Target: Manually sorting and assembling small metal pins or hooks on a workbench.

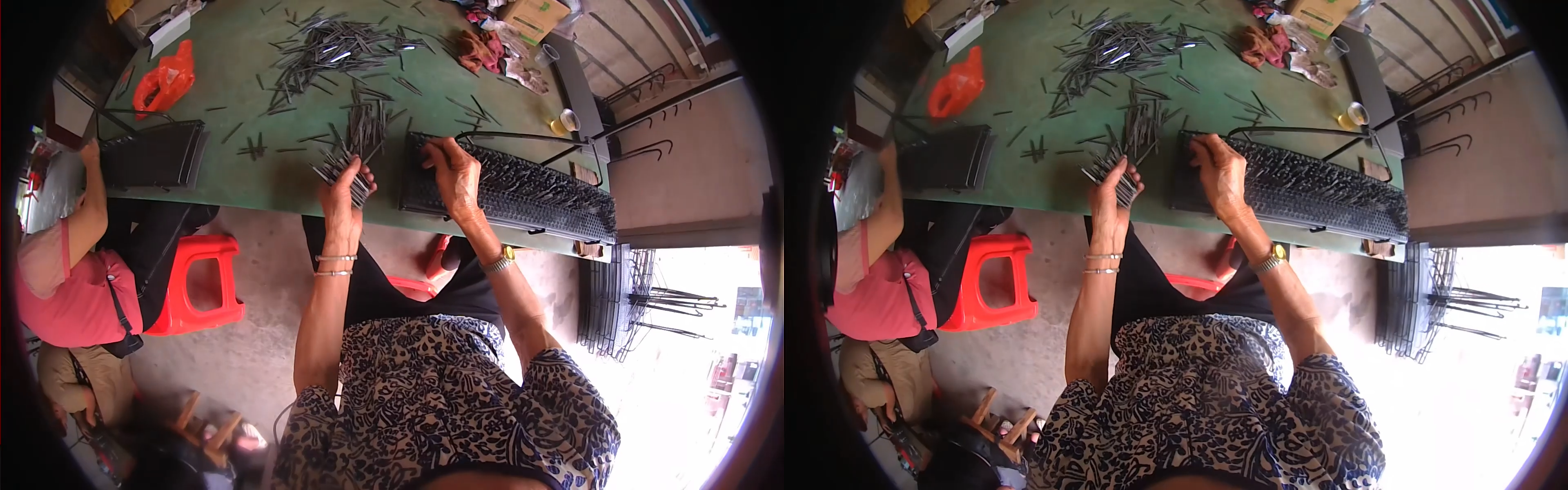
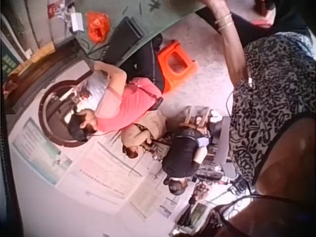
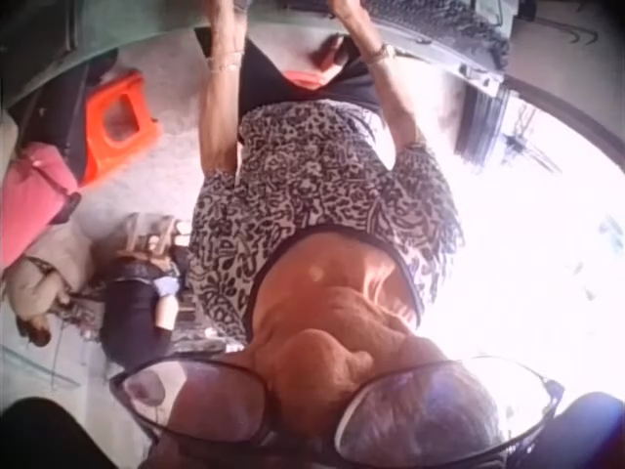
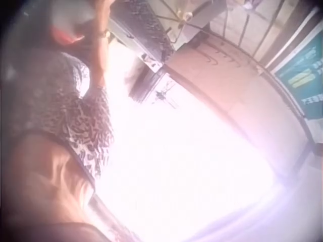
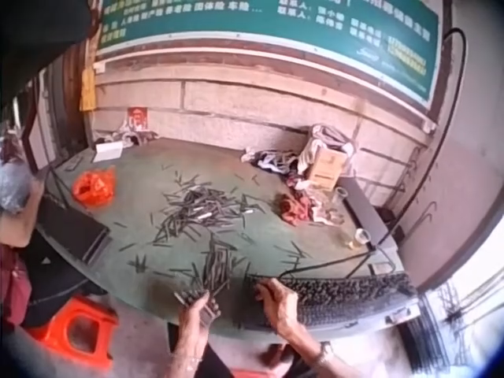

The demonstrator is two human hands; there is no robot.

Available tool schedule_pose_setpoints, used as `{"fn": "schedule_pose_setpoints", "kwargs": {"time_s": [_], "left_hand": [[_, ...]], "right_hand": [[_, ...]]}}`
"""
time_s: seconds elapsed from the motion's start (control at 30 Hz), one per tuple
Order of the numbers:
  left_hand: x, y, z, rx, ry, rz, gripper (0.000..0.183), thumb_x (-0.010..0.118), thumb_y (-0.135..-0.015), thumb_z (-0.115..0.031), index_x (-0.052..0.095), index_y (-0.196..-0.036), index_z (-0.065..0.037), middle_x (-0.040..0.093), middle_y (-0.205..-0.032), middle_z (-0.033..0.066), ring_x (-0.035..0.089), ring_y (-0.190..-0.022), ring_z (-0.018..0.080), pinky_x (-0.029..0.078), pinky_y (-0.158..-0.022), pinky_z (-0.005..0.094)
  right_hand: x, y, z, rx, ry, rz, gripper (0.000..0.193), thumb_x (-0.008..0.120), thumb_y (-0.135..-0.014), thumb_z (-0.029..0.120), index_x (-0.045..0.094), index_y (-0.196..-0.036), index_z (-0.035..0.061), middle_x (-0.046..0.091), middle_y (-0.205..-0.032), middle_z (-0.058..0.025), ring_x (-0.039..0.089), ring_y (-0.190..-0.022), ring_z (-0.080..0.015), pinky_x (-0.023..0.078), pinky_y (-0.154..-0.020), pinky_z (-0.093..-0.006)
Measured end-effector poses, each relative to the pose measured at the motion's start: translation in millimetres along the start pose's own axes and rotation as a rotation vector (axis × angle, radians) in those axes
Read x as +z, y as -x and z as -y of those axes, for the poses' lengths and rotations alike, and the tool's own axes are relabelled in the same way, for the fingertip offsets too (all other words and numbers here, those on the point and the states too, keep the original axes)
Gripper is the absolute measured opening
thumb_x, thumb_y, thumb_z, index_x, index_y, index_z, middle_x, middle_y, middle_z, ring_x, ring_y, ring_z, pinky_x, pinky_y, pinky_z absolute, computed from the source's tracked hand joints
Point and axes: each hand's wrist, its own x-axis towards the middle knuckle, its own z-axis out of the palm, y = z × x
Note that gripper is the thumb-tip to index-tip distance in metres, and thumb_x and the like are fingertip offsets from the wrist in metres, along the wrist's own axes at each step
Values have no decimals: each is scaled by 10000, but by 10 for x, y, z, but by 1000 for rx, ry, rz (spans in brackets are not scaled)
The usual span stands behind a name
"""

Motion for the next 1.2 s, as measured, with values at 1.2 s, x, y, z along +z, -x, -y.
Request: {"fn": "schedule_pose_setpoints", "kwargs": {"time_s": [1.2], "left_hand": [[-73, 1342, 826, -452, -131, 272, 428, 569, -948, -335, 516, -1225, -12, 566, -1233, 119, 538, -1164, 207, 449, -1003, 369]], "right_hand": [[507, 649, 703, -868, 484, 287, 275, 622, -718, 184, 622, -979, 97, 524, -1020, -134, 575, -866, -274, 451, -750, -387]]}}
